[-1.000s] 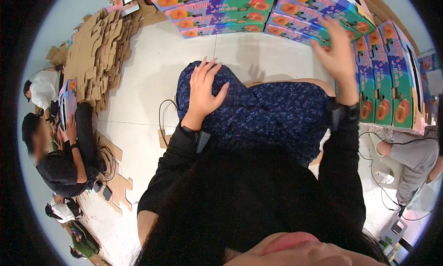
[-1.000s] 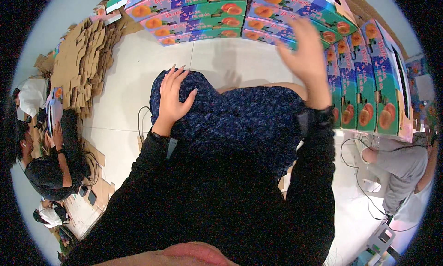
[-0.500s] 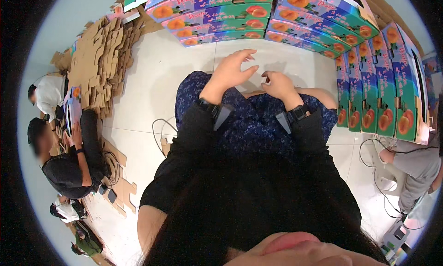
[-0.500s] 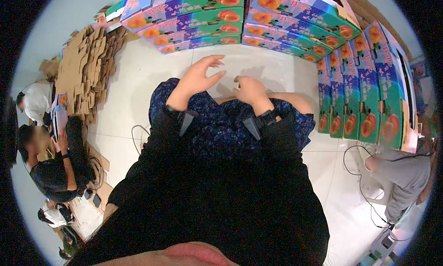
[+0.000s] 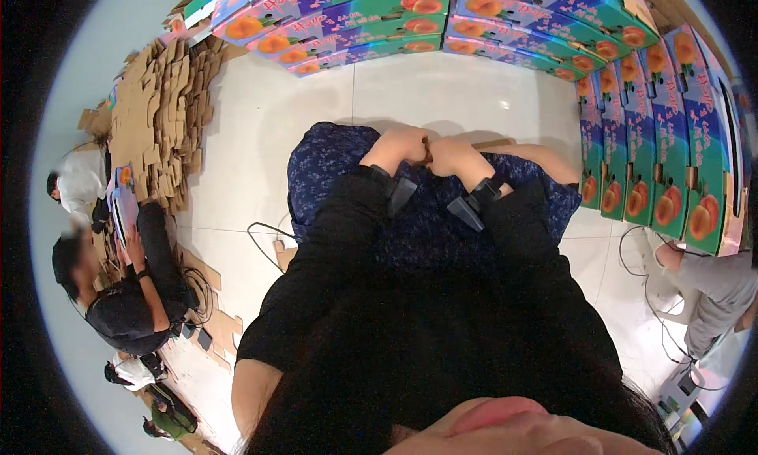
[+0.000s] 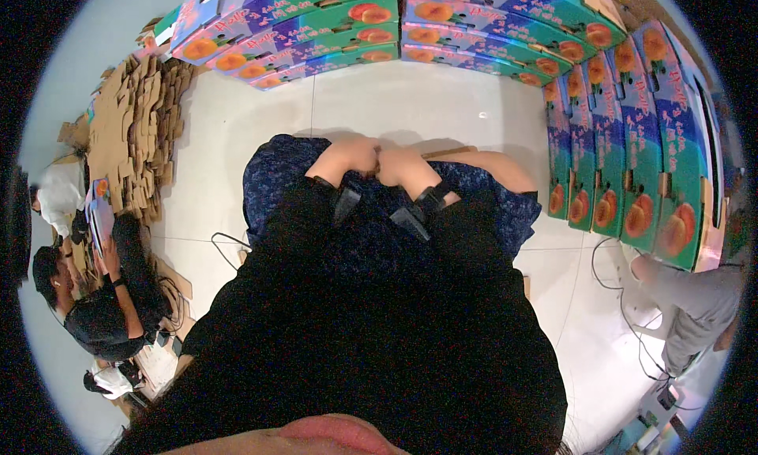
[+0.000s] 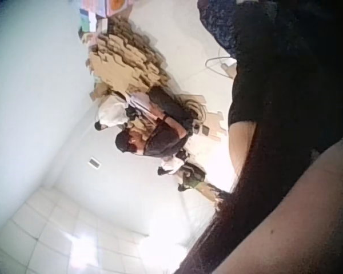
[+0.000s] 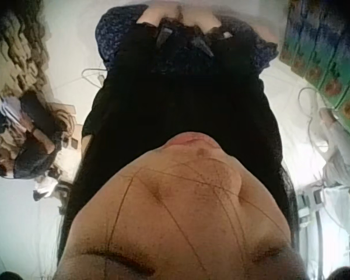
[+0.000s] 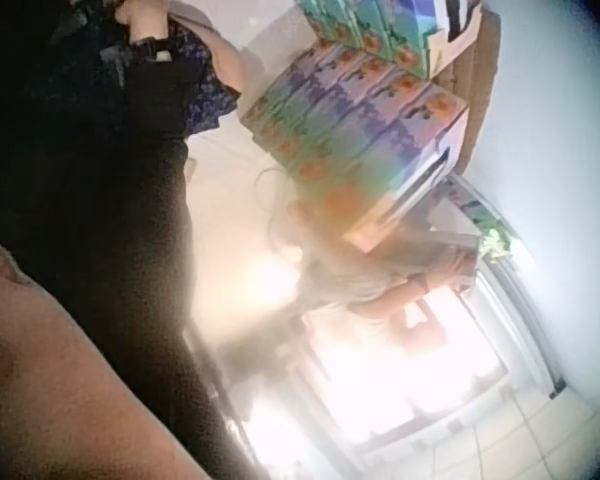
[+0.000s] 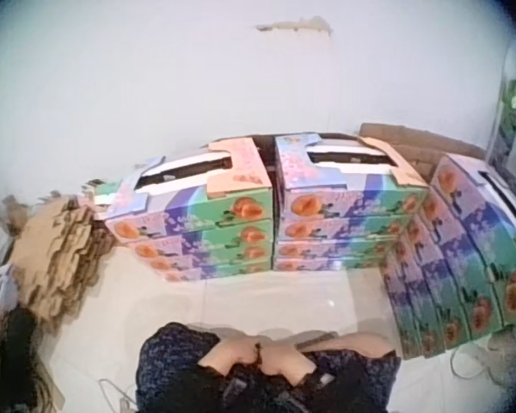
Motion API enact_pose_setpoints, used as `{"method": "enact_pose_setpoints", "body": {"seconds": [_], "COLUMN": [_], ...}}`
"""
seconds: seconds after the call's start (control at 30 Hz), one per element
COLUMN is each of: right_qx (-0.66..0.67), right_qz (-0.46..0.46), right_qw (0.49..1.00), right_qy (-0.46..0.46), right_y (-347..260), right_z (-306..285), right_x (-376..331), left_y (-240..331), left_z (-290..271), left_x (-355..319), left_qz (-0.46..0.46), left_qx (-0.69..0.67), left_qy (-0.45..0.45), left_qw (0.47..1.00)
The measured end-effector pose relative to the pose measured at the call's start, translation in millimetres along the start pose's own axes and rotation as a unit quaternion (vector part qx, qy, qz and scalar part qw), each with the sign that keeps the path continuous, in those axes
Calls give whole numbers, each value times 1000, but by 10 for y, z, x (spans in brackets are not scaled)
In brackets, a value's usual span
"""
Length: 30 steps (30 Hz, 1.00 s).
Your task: The person is sitting on the floor folding and stacking cardboard fruit boxes.
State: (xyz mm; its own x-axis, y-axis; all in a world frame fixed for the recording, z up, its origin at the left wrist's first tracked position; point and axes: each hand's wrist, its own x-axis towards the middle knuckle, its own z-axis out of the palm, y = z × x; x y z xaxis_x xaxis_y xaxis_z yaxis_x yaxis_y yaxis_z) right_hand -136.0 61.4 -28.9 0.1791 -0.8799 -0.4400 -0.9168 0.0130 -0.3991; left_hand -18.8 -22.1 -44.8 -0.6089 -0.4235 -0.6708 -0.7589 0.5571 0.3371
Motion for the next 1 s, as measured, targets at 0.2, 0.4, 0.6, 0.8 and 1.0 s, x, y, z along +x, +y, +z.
{"method": "enact_pose_setpoints", "body": {"seconds": [0.2, 0.4, 0.6, 0.8, 1.0], "right_qx": [-25, -15, 35, 130, -33], "right_qz": [9, 5, 0, -27, 136], "right_qw": [1000, 1000, 999, 957, 939], "right_qy": [-4, -19, -19, 260, 313], "right_y": [12, -9, 64, 613, 739], "right_z": [-49, -62, -230, -698, -1133], "right_x": [31, -1, -81, -599, -1392], "left_y": [-83, -26, 58, -95, -103], "left_z": [62, 35, -17, -2, -85], "left_x": [81, 28, -12, 112, 9], "left_qz": [23, 30, -12, 12, 16], "left_qx": [-13, 9, -36, -27, -24], "left_qy": [93, 65, 60, 79, 45], "left_qw": [995, 997, 998, 996, 999]}}
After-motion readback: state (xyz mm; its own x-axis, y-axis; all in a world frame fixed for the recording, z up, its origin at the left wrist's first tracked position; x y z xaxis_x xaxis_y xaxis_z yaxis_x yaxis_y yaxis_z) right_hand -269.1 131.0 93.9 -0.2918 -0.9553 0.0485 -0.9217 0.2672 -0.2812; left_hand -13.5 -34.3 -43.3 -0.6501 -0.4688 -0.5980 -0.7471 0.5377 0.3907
